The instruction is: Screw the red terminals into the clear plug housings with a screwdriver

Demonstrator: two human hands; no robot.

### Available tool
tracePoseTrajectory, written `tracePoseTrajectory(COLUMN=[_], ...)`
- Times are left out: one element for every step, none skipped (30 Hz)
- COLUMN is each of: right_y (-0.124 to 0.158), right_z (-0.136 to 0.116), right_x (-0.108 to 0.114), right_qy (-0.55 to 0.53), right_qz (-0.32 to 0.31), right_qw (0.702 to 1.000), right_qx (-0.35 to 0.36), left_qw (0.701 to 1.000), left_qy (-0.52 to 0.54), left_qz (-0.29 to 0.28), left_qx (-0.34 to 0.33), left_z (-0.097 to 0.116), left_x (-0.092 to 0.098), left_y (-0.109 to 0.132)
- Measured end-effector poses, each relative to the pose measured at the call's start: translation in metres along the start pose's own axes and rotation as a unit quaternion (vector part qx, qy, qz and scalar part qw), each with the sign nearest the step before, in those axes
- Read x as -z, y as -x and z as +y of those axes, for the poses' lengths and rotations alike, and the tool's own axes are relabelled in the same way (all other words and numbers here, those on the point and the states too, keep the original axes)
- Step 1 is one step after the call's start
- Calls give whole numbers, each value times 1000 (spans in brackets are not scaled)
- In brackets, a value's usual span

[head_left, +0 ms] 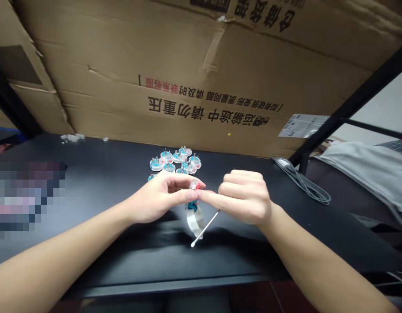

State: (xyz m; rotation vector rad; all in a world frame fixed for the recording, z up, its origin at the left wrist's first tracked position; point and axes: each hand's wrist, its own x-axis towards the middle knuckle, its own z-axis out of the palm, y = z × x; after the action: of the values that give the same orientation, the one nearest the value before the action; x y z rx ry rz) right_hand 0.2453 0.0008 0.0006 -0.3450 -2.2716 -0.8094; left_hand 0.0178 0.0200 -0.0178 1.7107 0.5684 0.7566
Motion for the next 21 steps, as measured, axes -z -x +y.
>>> tracePoseTrajectory(right_y=[-1,-3,-4,-5,-5,-5,-5,-4,-2,-1,0,2,3,4,4,5,5,5,5,5,5], right_z=[1,1,1,1,1,0,-1,-2,-2,-3,-4,-5,-6,-8,-9,-10,-11,-12,-13,-13,-14], right_x=[1,2,3,4,4,4,3,2,0,-2,-4,-7,-9,-10,-12,-12,-13,-13,-13,-14,-14], right_qy=[0,-1,-3,-3,-4,-4,-6,-11,-19,-30,-43,-56,-69,-81,-89,-97,-102,-106,-112,-122,-136], right_qz=[-12,-23,-29,-31,-29,-24,-14,-2,14,31,48,62,71,77,81,81,81,81,81,84,91], right_qw=[1000,1000,999,999,999,999,1000,1000,1000,999,997,994,992,990,988,987,986,985,984,981,978], right_qx=[8,14,20,25,27,27,21,10,-7,-27,-46,-63,-76,-86,-93,-98,-102,-108,-115,-123,-133], left_qw=[1000,1000,1000,1000,1000,1000,1000,1000,999,998,997,997,996,996,995,995,995,994,994,994,993], left_qy=[-7,-12,-14,-12,-6,3,14,27,41,55,66,75,80,83,86,88,91,94,98,102,106], left_qz=[-3,-5,-8,-11,-11,-11,-11,-11,-15,-20,-27,-34,-40,-44,-47,-48,-48,-49,-49,-50,-52], left_qx=[3,4,6,8,9,9,8,6,3,-1,-4,-6,-7,-7,-7,-6,-4,-4,-4,-4,-3], left_z=[0,0,0,-1,-1,-1,-1,0,0,0,1,1,2,2,2,3,3,3,3,3,3], left_x=[0,0,0,0,0,-1,-1,-2,-2,-3,-3,-4,-4,-4,-5,-5,-5,-5,-6,-6,-6], left_y=[0,0,0,0,1,1,1,1,1,0,0,0,0,0,1,1,1,1,1,2,1])
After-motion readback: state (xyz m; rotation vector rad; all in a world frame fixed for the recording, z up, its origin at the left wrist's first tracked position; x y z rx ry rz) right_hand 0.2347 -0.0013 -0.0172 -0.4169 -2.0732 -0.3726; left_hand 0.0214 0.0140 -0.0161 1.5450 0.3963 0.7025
